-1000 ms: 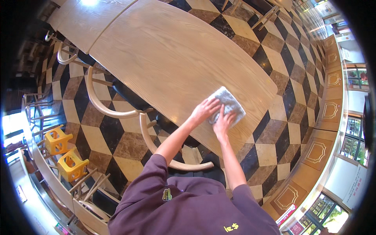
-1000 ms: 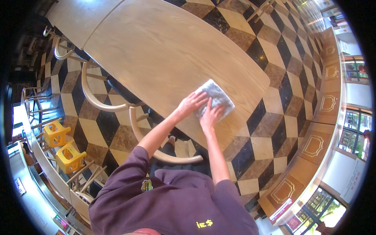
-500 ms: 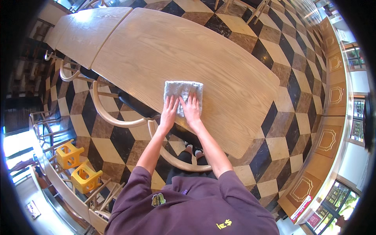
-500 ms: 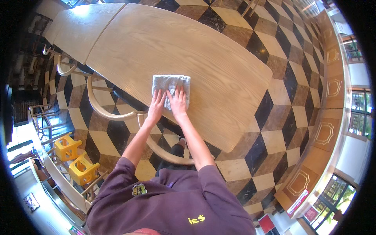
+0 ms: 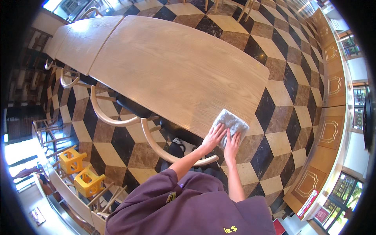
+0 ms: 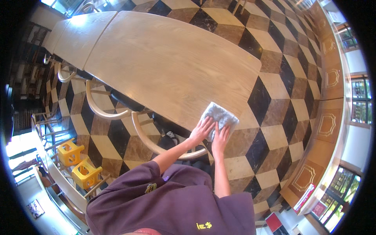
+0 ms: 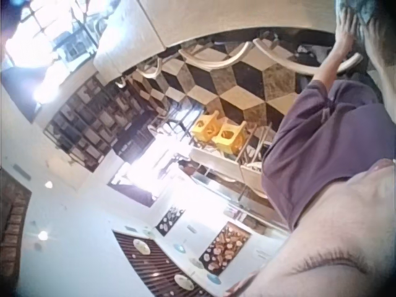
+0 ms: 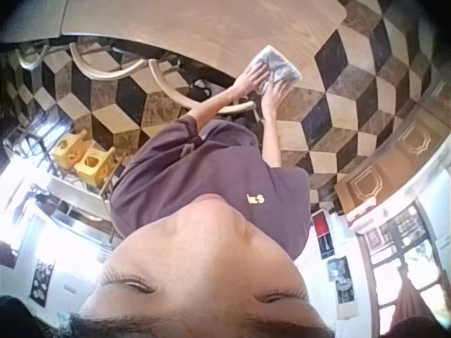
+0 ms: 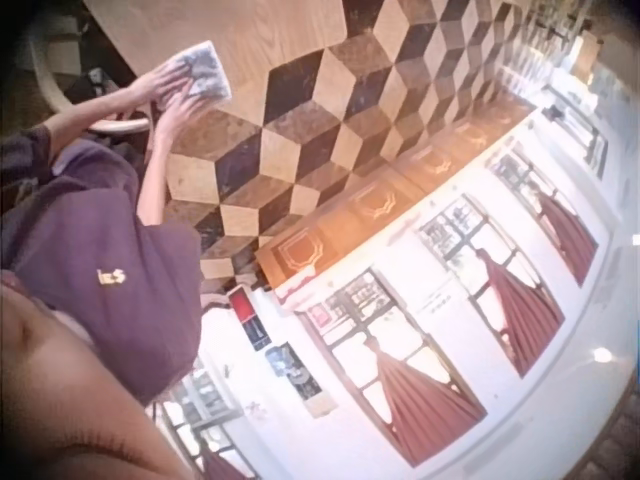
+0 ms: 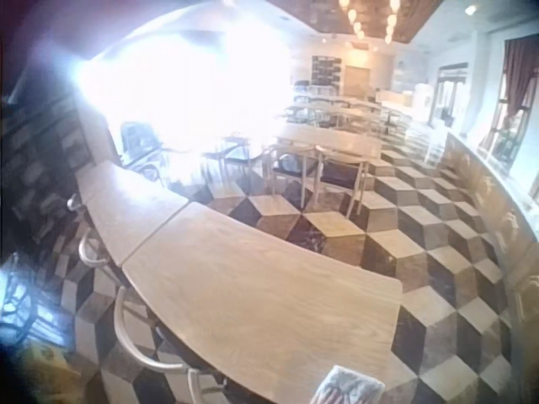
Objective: The person wipes a long wooden table using a cloth, moving it across several sections of the tabletop and then folding the cloth.
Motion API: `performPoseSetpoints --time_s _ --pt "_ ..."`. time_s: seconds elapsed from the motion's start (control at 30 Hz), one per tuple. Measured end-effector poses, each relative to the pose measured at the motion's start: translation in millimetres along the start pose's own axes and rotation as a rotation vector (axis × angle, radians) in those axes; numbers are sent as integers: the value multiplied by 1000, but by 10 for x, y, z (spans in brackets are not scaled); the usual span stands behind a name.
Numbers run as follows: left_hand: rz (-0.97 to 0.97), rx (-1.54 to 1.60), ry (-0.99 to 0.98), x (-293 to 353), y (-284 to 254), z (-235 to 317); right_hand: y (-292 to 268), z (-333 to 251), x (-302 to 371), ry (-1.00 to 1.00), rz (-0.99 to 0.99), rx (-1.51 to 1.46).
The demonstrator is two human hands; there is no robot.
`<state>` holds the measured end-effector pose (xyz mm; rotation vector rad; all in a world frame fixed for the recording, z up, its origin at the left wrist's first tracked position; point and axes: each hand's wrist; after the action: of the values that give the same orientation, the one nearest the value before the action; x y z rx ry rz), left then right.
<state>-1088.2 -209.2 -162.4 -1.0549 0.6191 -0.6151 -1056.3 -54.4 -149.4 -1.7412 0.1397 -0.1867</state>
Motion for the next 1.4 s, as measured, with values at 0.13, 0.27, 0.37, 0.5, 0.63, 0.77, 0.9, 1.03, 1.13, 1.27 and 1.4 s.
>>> performPoseSetpoints --time_s 0.13,0.27,0.37,0.5,0.63,0.77,0.9,1.03,1.13,1.27,1.4 --pt "-57 63 208 28 -175 -131 44 -218 349 239 -45 -37" --pt "-125 9 336 255 -416 -661 294 -933 523 395 -31 -114" --pt "-99 -76 387 514 -667 -1277 479 -1621 415 418 -24 -135" --pt "-212 -136 330 913 -1135 -2184 694 -2632 33 320 72 -97" --pt "-130 -138 189 1417 -1598 -2927 934 -3526 -312 197 86 -44" --pt "-58 -124 34 2045 -2022 -3588 1133 -4489 -554 77 112 -51" --pt "-21 -73 -153 2566 -2313 -3980 1189 -5252 -689 -69 0 65" --pt "29 -42 -293 2814 -2429 -4061 1309 -5548 -788 -185 -4 -32" --pt "65 -85 -350 2870 -2311 -3929 1228 -5449 -775 -270 -13 -136" --pt "73 -94 -357 2627 -2032 -3472 1087 -4909 -814 -323 -17 -161" --pt "-1 -36 -304 2218 -1789 -2914 800 -4062 -712 -312 -25 -91"
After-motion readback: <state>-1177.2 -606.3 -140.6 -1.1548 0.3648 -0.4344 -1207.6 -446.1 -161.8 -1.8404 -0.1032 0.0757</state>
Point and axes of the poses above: each hand's wrist, its own x-axis away from the middle knuckle, its own y-axis out of the palm, z = x × y, and after that the axes turned 14 degrees about y, right-handed
